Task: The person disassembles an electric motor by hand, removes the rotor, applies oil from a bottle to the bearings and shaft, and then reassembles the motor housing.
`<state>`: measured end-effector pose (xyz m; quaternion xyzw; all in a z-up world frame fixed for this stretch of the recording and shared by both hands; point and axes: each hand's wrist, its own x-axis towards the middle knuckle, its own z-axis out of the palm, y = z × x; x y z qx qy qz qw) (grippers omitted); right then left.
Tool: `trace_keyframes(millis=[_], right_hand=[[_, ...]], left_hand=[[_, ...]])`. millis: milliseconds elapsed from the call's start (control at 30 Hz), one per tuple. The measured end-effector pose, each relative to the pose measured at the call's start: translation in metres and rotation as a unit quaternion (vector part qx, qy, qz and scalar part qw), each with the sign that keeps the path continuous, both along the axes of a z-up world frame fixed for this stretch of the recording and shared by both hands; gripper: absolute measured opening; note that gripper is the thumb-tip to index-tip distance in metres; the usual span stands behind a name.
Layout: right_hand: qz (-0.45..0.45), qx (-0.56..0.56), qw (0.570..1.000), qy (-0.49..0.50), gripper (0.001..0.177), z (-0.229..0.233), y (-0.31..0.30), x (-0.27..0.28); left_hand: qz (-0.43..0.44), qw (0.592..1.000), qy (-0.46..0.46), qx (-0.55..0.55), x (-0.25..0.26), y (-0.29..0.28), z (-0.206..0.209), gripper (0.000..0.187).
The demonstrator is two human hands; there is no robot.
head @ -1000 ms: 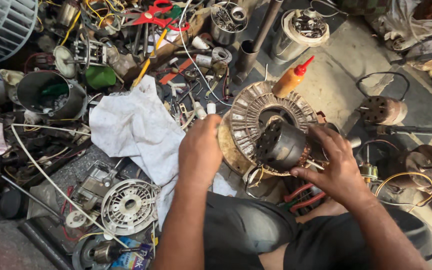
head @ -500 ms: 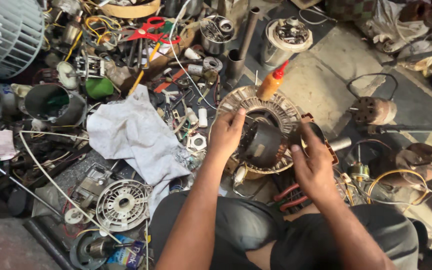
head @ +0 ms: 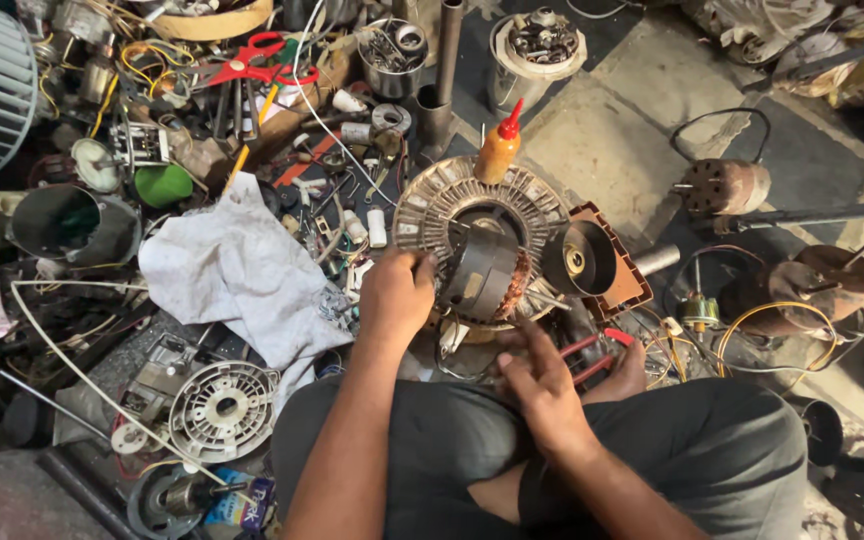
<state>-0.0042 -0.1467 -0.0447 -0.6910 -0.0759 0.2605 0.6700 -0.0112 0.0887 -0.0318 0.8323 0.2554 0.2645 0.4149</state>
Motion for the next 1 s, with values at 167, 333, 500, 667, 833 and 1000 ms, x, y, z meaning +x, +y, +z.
trace_keyframes(millis=[167, 333, 500, 667, 833, 1000], right_hand=[[-0.052, -0.010, 0.998, 0.038, 0.063, -0.008, 0.004, 0.000], [0.119, -0.067, 0.984, -0.118, 0.062, -0.028, 0.005, 0.016], [-0.097, 0.066, 0.992, -0.045, 0.052, -0.031, 0.002, 0.024], [-0.097, 0.048, 0.994, -0.005, 0.068, 0.008, -0.006, 0.046], [-0.057, 0.074, 0.995, 0.020, 0.070, 0.013, -0.002, 0.058], [-0.064, 0.109, 0.988, 0.086, 0.067, 0.003, -0.001, 0.061]], left_hand=[[-0.068, 0.997, 0.012, 0.030, -0.010, -0.004, 0.007, 0.024], [-0.065, 0.995, 0.079, 0.011, -0.004, -0.002, 0.000, 0.025], [-0.076, 0.994, 0.074, 0.033, -0.004, -0.001, -0.005, 0.023], [-0.109, 0.990, 0.075, 0.039, -0.007, 0.004, -0.004, 0.018], [-0.093, 0.994, 0.058, -0.009, -0.006, 0.004, -0.002, 0.018], [-0.089, 0.995, 0.047, -0.005, -0.004, 0.005, -0.007, 0.018]])
